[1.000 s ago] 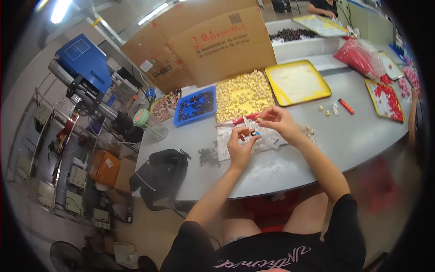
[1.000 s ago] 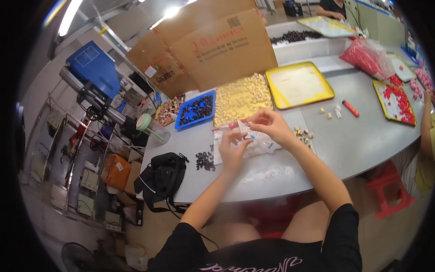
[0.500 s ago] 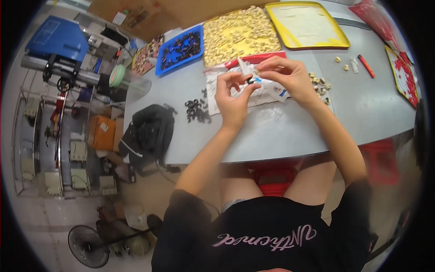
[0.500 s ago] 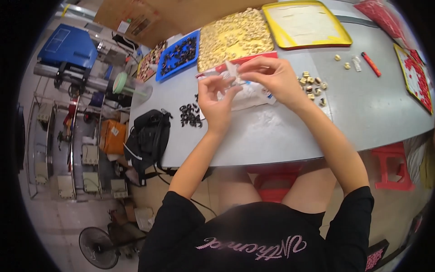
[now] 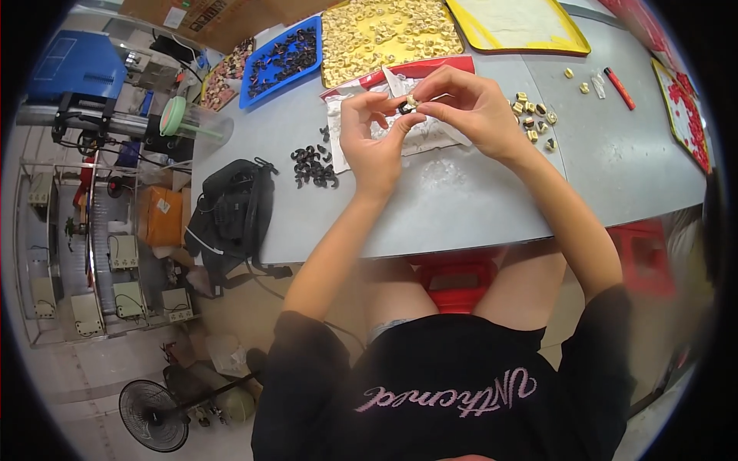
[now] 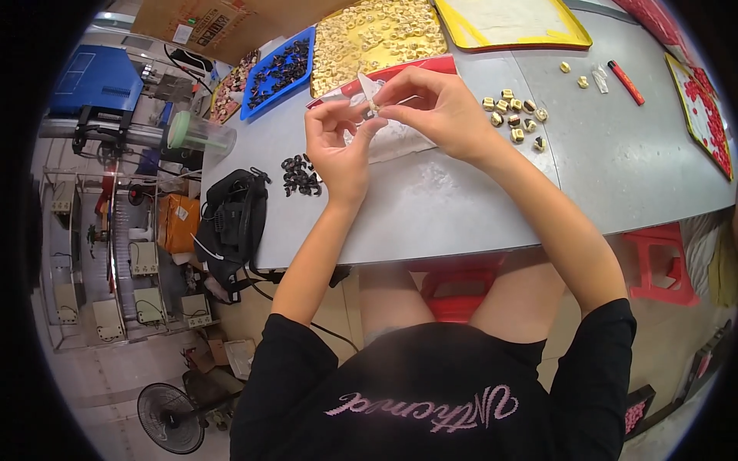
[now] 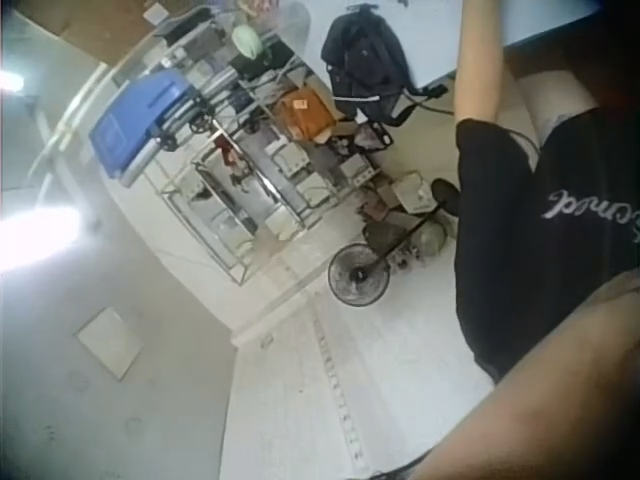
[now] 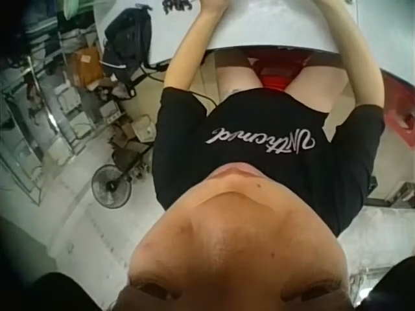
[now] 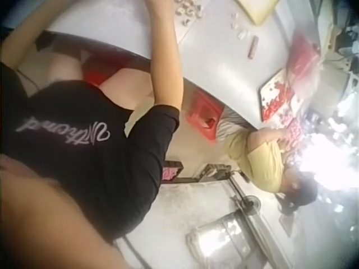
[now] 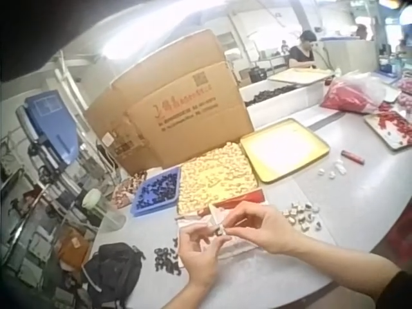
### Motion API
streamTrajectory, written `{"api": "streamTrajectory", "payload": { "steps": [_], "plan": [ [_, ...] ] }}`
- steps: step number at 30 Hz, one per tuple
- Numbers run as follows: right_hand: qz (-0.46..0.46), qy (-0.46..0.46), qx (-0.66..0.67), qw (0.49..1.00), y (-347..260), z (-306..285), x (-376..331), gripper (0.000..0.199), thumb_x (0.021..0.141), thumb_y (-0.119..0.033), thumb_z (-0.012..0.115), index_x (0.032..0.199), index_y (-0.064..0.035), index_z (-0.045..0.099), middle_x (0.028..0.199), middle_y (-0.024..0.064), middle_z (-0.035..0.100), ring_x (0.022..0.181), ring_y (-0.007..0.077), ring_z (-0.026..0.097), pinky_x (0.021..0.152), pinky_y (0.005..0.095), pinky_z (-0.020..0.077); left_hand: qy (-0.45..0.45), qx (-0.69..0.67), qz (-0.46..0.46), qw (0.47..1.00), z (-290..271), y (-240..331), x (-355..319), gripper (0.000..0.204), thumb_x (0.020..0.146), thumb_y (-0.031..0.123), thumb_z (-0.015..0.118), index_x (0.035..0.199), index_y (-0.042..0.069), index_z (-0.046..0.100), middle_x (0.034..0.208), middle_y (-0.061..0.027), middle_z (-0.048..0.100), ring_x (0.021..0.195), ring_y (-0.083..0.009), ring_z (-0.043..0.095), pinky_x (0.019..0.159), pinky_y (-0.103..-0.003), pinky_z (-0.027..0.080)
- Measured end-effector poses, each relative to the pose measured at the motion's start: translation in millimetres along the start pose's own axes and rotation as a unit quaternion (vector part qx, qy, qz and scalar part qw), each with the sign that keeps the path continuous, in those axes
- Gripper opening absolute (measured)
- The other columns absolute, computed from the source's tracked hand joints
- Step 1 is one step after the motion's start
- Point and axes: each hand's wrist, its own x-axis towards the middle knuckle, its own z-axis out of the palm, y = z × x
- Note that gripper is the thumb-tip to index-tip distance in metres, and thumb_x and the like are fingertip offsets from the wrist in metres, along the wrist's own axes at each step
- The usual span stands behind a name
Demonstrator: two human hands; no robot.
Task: Assemble small plastic components and gold rings using glue.
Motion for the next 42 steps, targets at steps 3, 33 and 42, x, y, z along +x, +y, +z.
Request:
{"api": "streamTrajectory", "payload": {
  "steps": [3,33,42],
  "plan": [
    [-0.014,-0.004,-0.001,1.000,-2.1,0.6,0.2,0.015,0.083,-0.006,0.066,0.097,0.0013,0.064,0.094,0.0067,0.064,0.088,0.0134,0.063,0.081,0.0265,0.0519,-0.001,-0.004,-0.003,1.000,0.0,1.9,0.4,0.046,0.068,0.004,0.080,0.102,0.005,0.049,0.090,-0.0044,0.062,0.082,-0.0122,0.057,0.067,-0.025,0.041],
    [0.177,-0.091,0.218,0.956,-19.7,-2.7,-4.5,0.032,0.084,-0.015,0.069,0.103,-0.0081,0.043,0.102,0.0123,0.063,0.097,0.0169,0.061,0.091,0.0311,0.0451,-0.009,0.110,0.180,0.977,0.3,10.2,-2.8,0.036,0.066,0.008,0.082,0.096,0.007,0.062,0.088,-0.0034,0.061,0.079,-0.0148,0.057,0.067,-0.025,0.048],
    [0.180,-0.101,0.264,0.942,-17.7,-4.7,-4.4,0.037,0.082,-0.011,0.070,0.104,-0.0075,0.040,0.105,0.0137,0.062,0.100,0.0197,0.061,0.092,0.0327,0.0463,-0.029,0.087,0.166,0.982,1.2,10.0,-5.3,0.038,0.065,0.005,0.081,0.097,0.007,0.062,0.087,-0.0037,0.061,0.079,-0.0155,0.057,0.068,-0.027,0.049]
  ]
}}
